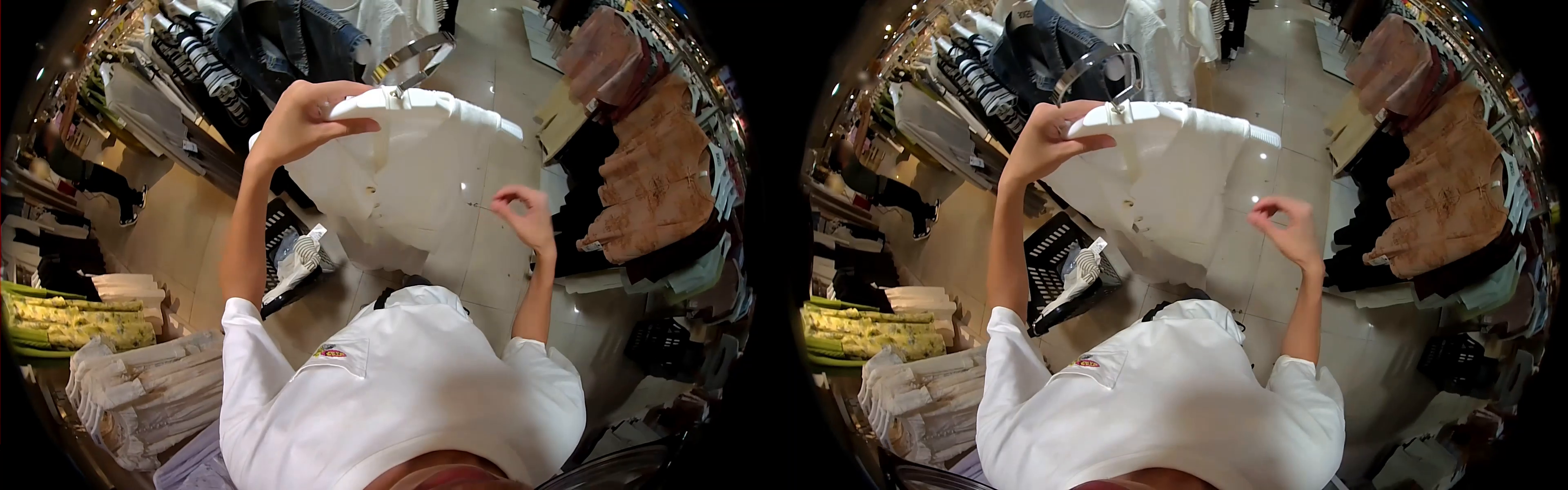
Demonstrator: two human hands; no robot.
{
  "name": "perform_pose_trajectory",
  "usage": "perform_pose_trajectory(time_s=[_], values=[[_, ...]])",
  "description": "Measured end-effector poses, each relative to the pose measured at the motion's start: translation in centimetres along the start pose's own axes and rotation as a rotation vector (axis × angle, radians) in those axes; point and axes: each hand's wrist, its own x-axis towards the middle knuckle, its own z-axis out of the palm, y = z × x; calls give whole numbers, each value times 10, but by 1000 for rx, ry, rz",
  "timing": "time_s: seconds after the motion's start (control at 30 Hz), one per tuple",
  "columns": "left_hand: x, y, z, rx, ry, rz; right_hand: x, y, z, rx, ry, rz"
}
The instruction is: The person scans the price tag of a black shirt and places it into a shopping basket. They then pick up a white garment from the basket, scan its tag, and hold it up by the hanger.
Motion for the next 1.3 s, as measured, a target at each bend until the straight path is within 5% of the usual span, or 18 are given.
perform_pose_trajectory(time_s=[0.1, 0.17, 0.37, 0.6, 0.73, 0.8, 1.0, 1.07, 1.3], values=[[18, -1, 18, -20, -43, 94, 19, -56, -35, -314, 444, -352], [27, -3, 32, -74, -72, 113, 41, -87, -41, -429, 442, -445], [46, 1, 59, -24, -56, 136, 69, -55, -35, -180, 89, -175], [54, 9, 76, 252, 32, 169, 76, -36, -72, -104, 170, -164], [43, -19, 63, -78, 281, 32, 75, -27, -108, 18, 158, -107], [40, -41, 73, -431, 301, -75, 77, -21, -120, 67, 95, -88], [24, -98, 151, -677, 217, -360, 80, -3, -132, 96, 82, 4], [18, -152, 181, -265, 133, -488, 82, 5, -135, 79, 81, 18], [47, -120, 220, -300, 312, -410, 89, 22, -129, 52, 148, 100]])
